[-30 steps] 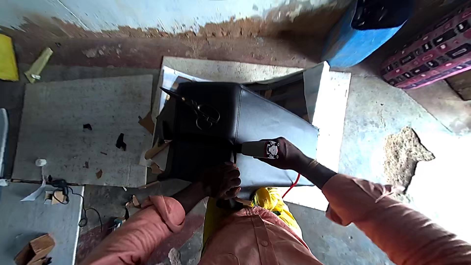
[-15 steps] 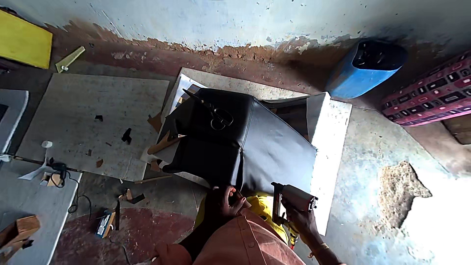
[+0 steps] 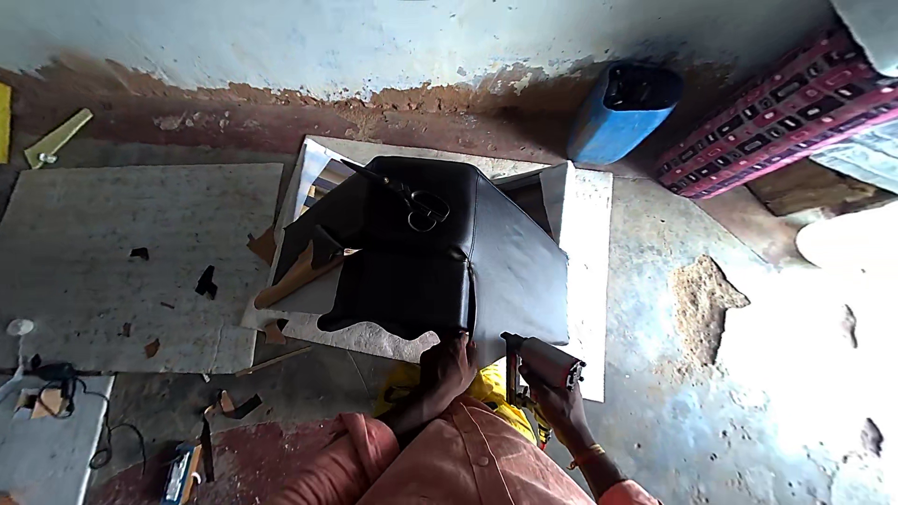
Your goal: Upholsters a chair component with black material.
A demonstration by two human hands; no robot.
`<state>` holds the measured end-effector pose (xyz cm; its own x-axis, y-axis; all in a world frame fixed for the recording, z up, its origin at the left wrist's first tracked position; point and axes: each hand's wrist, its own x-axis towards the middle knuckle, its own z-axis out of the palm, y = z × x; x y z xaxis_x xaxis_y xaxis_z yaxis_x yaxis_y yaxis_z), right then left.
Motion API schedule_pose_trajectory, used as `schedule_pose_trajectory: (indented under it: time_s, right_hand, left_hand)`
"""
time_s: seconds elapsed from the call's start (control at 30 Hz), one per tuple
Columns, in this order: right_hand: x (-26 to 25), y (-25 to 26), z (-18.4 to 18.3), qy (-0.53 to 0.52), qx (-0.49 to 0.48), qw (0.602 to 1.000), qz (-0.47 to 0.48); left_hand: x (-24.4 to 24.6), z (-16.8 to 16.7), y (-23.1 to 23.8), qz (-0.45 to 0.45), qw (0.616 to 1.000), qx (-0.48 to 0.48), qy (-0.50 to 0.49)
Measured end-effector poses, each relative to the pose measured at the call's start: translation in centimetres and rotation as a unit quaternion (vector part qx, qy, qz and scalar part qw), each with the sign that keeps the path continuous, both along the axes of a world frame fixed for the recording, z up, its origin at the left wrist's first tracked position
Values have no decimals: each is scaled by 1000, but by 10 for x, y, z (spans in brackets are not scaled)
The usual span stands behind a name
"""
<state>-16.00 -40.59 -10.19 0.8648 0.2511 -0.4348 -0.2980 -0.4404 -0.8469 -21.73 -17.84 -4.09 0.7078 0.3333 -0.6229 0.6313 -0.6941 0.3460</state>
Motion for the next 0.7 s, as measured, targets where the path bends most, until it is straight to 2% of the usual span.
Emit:
schedule_pose_trajectory:
  time_s: [0.13,0.23,0.37,0.5,0.7]
  right_hand:
    - [-41,-15,8,-13,3,999,-33]
    - [-69,-29,12,-16,6,999,-42]
    - [-98,-54,14,-42,-35,998,-43]
    - [-94,-70,16,-52,-80,995,-41]
    - [-54,-86,11,-48,-66,996,21]
  left_hand:
    - [-7,-5,-10,-12,999,-43,-8]
    - [-12,-27,-20,93,981,-135,-100]
    - [-20,-39,-40,235,927,-182,-228]
    - [-10,-42,-53,324,888,-176,-274]
    - [4,-48,-72,386,859,-128,-310]
